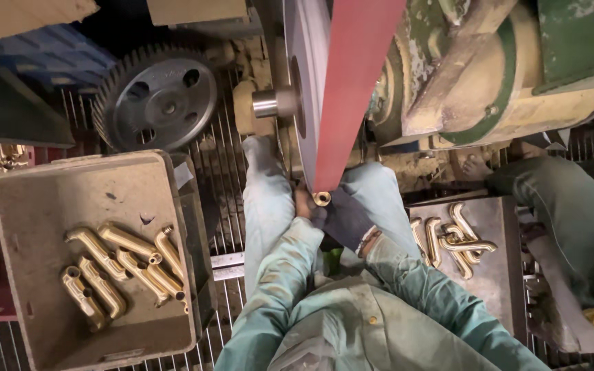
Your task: The person sits at a belt grinding machine and repeatedly picks up brass-colored metal pipe fittings from a nearby bin. They press each fitting against the moving abrasive belt to smooth or deburr the surfaces, then place the finished pieces onto a metal tray to the right.
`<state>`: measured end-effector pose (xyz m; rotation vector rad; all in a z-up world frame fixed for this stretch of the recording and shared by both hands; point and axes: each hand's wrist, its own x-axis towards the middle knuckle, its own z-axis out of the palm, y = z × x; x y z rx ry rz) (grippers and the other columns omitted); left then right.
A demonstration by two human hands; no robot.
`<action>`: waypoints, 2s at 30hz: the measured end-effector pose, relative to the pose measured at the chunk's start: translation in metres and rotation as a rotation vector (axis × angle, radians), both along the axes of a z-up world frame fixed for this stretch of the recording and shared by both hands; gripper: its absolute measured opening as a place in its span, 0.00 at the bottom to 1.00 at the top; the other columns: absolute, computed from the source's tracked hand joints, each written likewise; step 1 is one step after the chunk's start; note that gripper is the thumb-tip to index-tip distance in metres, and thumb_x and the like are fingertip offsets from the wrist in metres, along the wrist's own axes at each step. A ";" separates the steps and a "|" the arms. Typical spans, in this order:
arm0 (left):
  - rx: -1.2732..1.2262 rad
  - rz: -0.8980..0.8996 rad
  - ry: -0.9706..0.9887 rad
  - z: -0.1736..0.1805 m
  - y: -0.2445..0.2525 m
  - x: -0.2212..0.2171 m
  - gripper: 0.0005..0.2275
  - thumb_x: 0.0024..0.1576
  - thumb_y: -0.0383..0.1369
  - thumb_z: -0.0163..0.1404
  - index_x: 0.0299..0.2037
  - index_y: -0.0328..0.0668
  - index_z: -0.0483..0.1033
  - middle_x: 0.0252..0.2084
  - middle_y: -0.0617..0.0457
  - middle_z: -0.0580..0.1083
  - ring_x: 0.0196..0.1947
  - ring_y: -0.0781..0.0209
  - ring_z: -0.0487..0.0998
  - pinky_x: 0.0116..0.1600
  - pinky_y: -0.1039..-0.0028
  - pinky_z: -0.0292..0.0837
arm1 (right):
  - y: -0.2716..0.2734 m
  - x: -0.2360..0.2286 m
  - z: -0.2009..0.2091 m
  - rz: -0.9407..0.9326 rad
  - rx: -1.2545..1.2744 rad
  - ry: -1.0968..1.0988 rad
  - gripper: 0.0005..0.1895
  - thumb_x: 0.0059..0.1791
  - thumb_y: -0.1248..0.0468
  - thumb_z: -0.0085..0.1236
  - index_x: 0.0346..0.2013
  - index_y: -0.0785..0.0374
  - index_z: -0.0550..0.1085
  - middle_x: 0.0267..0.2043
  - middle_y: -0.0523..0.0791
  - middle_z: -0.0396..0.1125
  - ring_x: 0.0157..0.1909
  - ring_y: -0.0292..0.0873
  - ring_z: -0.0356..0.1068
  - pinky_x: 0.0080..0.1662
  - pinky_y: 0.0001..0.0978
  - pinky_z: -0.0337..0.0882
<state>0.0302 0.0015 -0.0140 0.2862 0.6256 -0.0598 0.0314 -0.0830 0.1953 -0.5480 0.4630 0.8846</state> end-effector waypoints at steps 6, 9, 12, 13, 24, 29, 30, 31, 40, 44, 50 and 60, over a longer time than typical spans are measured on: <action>-0.060 0.004 0.008 -0.002 0.000 -0.006 0.15 0.67 0.45 0.47 0.43 0.40 0.74 0.33 0.50 0.76 0.30 0.56 0.78 0.36 0.67 0.76 | -0.005 -0.005 -0.007 -0.029 -0.014 0.047 0.09 0.55 0.62 0.48 0.47 0.62 0.69 0.38 0.43 0.65 0.36 0.38 0.64 0.39 0.28 0.66; -0.129 0.032 -0.042 0.001 0.003 0.005 0.14 0.66 0.44 0.47 0.43 0.40 0.74 0.33 0.50 0.76 0.30 0.57 0.78 0.36 0.67 0.76 | -0.009 -0.011 0.003 0.000 0.077 -0.047 0.09 0.56 0.63 0.48 0.48 0.64 0.69 0.38 0.44 0.64 0.37 0.39 0.65 0.40 0.30 0.66; -0.203 0.061 -0.084 0.001 0.001 -0.023 0.14 0.66 0.44 0.47 0.44 0.40 0.74 0.33 0.50 0.76 0.29 0.57 0.78 0.36 0.67 0.76 | -0.016 -0.032 0.017 0.022 0.107 -0.017 0.11 0.55 0.62 0.47 0.49 0.62 0.69 0.37 0.43 0.64 0.35 0.39 0.64 0.39 0.30 0.66; -0.200 0.046 -0.134 0.001 0.002 -0.025 0.14 0.66 0.44 0.46 0.44 0.41 0.74 0.33 0.50 0.76 0.29 0.57 0.77 0.35 0.68 0.75 | -0.017 -0.034 0.021 0.023 0.113 -0.003 0.12 0.54 0.61 0.47 0.50 0.61 0.69 0.36 0.43 0.64 0.34 0.39 0.63 0.39 0.30 0.66; -0.125 -0.045 0.023 -0.013 0.008 -0.008 0.15 0.66 0.45 0.45 0.43 0.40 0.74 0.33 0.49 0.75 0.28 0.55 0.77 0.34 0.65 0.74 | 0.001 -0.002 0.004 -0.009 0.007 0.083 0.11 0.52 0.58 0.50 0.46 0.59 0.69 0.35 0.43 0.64 0.32 0.38 0.62 0.38 0.33 0.64; -0.066 -0.059 0.075 -0.015 0.010 -0.013 0.15 0.66 0.45 0.45 0.43 0.40 0.74 0.34 0.48 0.75 0.29 0.54 0.77 0.36 0.64 0.75 | 0.005 0.002 -0.006 -0.034 0.130 0.018 0.07 0.53 0.61 0.52 0.43 0.60 0.68 0.35 0.44 0.63 0.33 0.40 0.62 0.40 0.35 0.65; -0.056 -0.058 0.068 -0.014 0.011 -0.009 0.15 0.66 0.45 0.45 0.43 0.40 0.74 0.34 0.48 0.75 0.29 0.54 0.77 0.36 0.64 0.75 | 0.006 0.002 -0.003 -0.048 0.090 0.057 0.07 0.53 0.60 0.53 0.42 0.59 0.68 0.34 0.44 0.63 0.32 0.40 0.62 0.39 0.34 0.64; -0.044 -0.052 0.051 -0.012 0.010 -0.002 0.15 0.66 0.45 0.45 0.43 0.41 0.74 0.34 0.48 0.75 0.30 0.54 0.77 0.37 0.64 0.75 | 0.004 0.002 0.000 -0.055 0.050 0.089 0.07 0.52 0.60 0.53 0.42 0.57 0.68 0.33 0.43 0.63 0.31 0.39 0.61 0.37 0.33 0.64; 0.077 0.059 0.076 0.000 0.005 -0.021 0.16 0.66 0.46 0.44 0.44 0.40 0.74 0.35 0.46 0.76 0.31 0.51 0.78 0.39 0.61 0.76 | -0.012 -0.028 0.033 0.046 0.226 -0.067 0.15 0.54 0.61 0.51 0.54 0.61 0.69 0.34 0.40 0.62 0.32 0.36 0.61 0.39 0.31 0.63; -0.002 0.068 0.018 -0.002 0.009 -0.014 0.19 0.67 0.46 0.41 0.52 0.38 0.73 0.45 0.46 0.77 0.43 0.51 0.80 0.51 0.61 0.78 | -0.005 -0.017 0.032 0.041 0.197 -0.072 0.13 0.52 0.61 0.50 0.49 0.61 0.70 0.34 0.41 0.63 0.32 0.36 0.62 0.38 0.33 0.64; -0.131 -0.045 -0.026 -0.014 0.013 -0.010 0.22 0.68 0.47 0.37 0.52 0.34 0.73 0.47 0.42 0.76 0.44 0.50 0.80 0.50 0.61 0.78 | 0.004 -0.001 0.017 0.142 -0.177 -0.320 0.05 0.50 0.63 0.52 0.40 0.57 0.68 0.32 0.41 0.64 0.30 0.37 0.62 0.36 0.33 0.65; 0.165 -0.003 -0.004 0.001 0.005 -0.022 0.21 0.70 0.46 0.36 0.49 0.32 0.72 0.43 0.40 0.74 0.39 0.48 0.78 0.43 0.59 0.78 | -0.006 -0.016 0.026 0.041 0.022 -0.001 0.09 0.51 0.63 0.48 0.44 0.61 0.70 0.33 0.45 0.66 0.28 0.38 0.61 0.37 0.35 0.65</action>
